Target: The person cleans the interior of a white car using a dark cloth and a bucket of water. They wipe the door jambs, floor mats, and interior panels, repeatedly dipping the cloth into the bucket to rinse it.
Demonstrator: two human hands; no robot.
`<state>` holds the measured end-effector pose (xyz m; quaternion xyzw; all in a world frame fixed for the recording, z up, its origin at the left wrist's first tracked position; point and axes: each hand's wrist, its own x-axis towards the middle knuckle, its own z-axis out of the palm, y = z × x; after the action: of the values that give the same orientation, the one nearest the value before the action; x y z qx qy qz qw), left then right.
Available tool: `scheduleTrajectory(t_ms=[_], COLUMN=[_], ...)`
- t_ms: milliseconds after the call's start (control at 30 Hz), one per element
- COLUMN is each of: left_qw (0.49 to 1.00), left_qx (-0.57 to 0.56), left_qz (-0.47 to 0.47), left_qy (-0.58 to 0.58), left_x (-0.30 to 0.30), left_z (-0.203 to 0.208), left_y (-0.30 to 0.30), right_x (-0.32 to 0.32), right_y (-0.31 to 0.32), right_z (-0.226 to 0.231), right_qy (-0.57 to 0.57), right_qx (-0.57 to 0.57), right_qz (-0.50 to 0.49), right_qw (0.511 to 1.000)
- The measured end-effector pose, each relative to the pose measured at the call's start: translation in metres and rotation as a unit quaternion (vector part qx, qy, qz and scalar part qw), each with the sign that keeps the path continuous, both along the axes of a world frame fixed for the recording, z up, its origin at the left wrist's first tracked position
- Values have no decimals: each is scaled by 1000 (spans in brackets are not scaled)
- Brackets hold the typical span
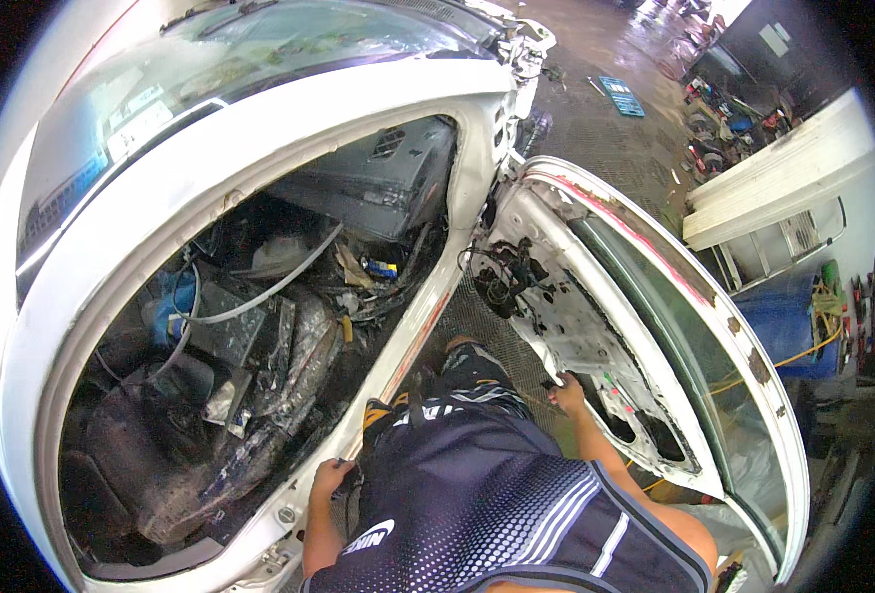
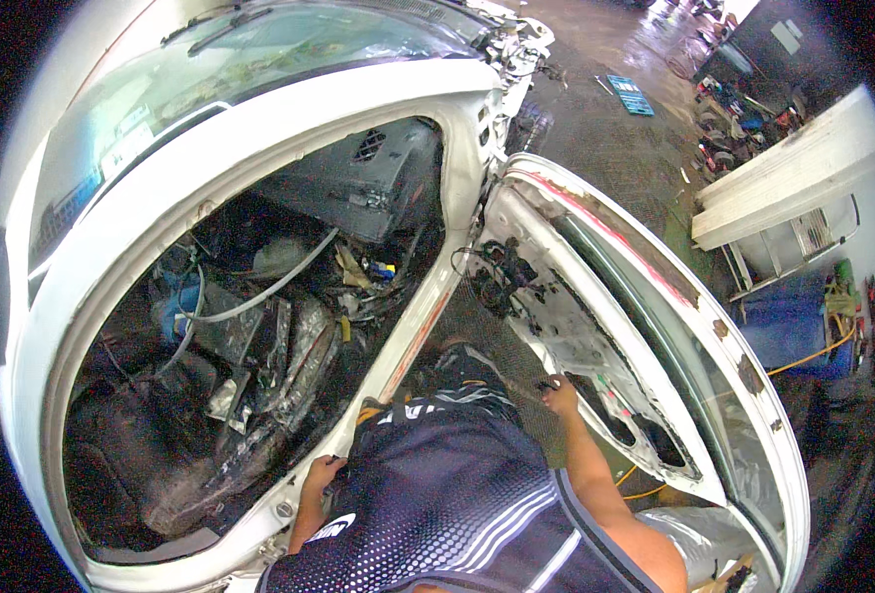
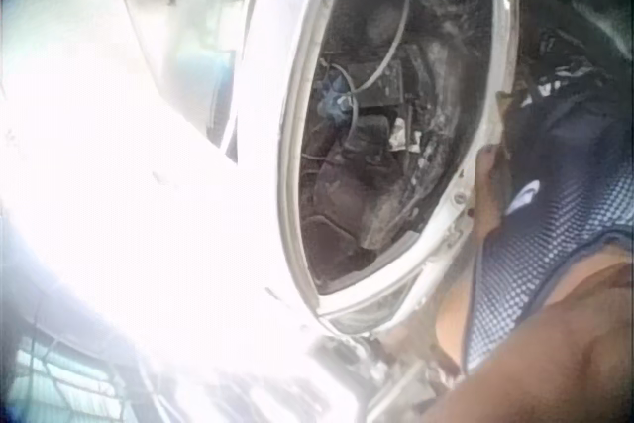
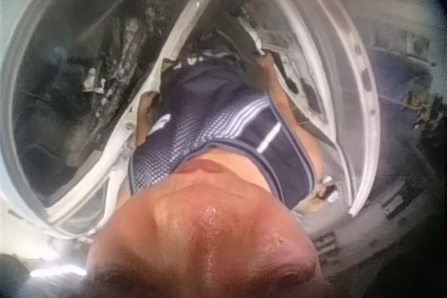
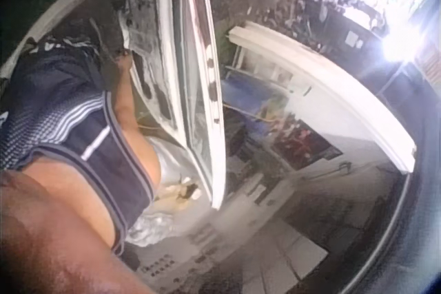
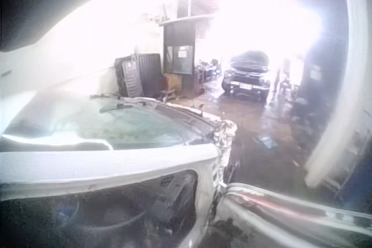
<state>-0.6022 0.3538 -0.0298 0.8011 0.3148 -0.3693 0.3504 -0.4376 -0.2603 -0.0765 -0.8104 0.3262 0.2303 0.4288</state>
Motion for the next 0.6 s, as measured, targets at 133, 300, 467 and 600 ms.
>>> scheduleTrajectory(t_ms=[133, 300, 467, 600], left_qw=[1000, 996, 994, 995], left_qx=[-2, -2, -24, -34], left_qz=[18, 5, 68, 56], left_qy=[14, 87, 83, 74], left_x=[-49, 11, -10, -2], left_z=[-34, 59, 22, 3], left_y=[-1, -41, -30, -11], right_x=[3, 20, 61, 87], right_y=[-3, -14, -3, 11], right_z=[4, 3, 14, 9], right_qy=[21, 90, 69, 79], right_qx=[64, 129, 176, 142], right_qz=[18, 32, 47, 69], right_qw=[998, 987, 981, 984])
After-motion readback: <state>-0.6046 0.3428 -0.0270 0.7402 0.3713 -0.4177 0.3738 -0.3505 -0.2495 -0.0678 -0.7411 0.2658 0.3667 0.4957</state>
